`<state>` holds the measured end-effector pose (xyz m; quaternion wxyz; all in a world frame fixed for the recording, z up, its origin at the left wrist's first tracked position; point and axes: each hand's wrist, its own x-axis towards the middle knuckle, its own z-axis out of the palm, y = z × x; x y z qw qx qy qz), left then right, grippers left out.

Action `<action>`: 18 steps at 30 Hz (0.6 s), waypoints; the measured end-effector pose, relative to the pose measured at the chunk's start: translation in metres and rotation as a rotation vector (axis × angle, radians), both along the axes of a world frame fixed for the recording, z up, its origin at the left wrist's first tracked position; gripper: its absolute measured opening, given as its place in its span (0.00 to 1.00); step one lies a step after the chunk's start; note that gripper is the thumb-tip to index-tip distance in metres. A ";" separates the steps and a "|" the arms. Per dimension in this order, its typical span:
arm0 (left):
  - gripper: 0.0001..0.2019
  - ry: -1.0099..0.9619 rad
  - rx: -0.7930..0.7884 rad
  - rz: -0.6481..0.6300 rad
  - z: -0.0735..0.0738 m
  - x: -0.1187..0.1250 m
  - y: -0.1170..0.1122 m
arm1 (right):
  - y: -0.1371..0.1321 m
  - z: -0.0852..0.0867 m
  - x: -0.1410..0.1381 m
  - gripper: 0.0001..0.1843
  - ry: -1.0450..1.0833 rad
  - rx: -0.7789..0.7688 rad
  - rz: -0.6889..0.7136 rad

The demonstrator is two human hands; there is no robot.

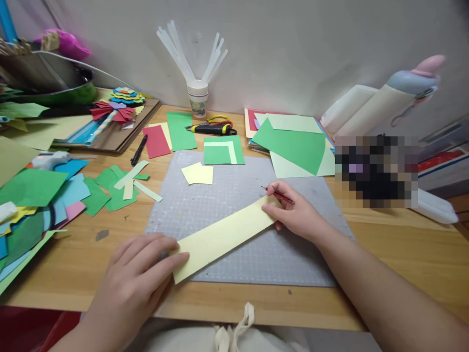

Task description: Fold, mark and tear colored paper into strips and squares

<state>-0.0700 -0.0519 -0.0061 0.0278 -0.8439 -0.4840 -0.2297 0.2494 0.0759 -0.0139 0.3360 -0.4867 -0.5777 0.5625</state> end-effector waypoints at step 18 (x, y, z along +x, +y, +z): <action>0.06 -0.592 -0.275 0.147 0.018 0.009 -0.008 | 0.010 -0.008 -0.001 0.09 -0.306 0.415 -0.240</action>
